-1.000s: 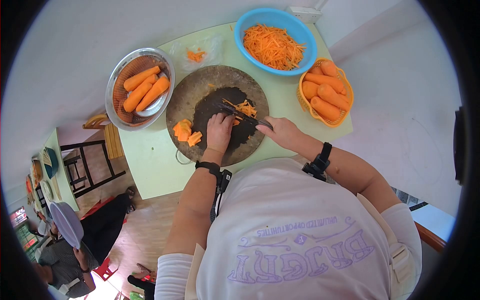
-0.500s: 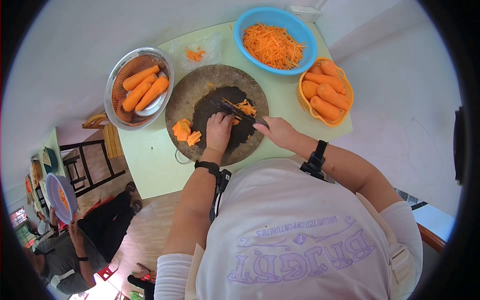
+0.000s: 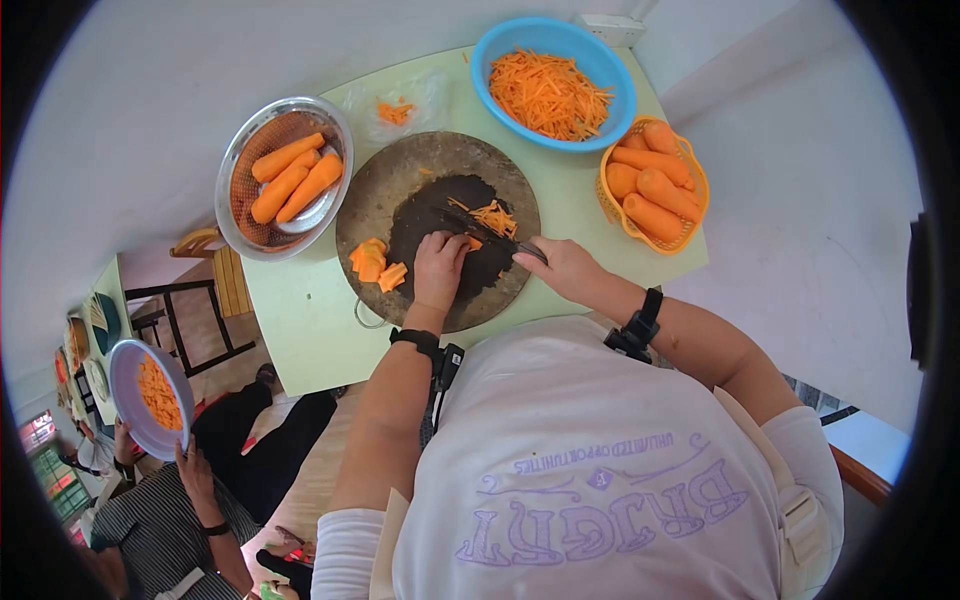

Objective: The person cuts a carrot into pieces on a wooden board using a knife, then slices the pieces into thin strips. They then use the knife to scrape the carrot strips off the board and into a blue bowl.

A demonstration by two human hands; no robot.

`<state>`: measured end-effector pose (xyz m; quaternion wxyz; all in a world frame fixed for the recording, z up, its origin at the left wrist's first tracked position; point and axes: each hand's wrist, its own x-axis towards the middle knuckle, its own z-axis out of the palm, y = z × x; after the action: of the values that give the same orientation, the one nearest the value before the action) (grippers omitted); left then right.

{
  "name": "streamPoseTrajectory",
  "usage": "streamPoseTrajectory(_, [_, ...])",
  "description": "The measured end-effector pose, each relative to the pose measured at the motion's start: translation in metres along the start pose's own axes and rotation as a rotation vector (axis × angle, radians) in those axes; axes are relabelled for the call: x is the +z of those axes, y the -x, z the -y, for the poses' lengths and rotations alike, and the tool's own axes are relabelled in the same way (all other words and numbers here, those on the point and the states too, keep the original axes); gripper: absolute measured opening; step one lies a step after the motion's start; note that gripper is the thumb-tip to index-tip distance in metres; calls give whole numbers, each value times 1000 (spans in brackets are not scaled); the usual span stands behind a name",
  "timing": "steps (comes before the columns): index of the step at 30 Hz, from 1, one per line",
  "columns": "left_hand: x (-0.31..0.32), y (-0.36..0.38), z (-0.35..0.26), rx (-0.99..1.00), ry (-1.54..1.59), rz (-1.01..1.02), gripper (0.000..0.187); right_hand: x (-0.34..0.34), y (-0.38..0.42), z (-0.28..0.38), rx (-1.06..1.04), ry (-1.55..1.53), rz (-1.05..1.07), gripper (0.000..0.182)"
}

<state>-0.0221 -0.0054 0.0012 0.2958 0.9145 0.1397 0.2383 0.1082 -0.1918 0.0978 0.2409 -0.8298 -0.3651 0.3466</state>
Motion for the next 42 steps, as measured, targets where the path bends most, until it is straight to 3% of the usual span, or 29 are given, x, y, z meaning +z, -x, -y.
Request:
streamPoseTrajectory(19, [2, 0, 0, 25, -36, -13, 13, -1, -3, 4, 23, 34, 87, 47])
streamPoseTrajectory(28, [2, 3, 2, 55, -39, -9, 12, -2, 2, 8, 28, 8, 36, 47])
streamPoseTrajectory(42, [1, 6, 4, 63, -51, 1, 15, 16, -1, 4, -4, 205, -31, 42])
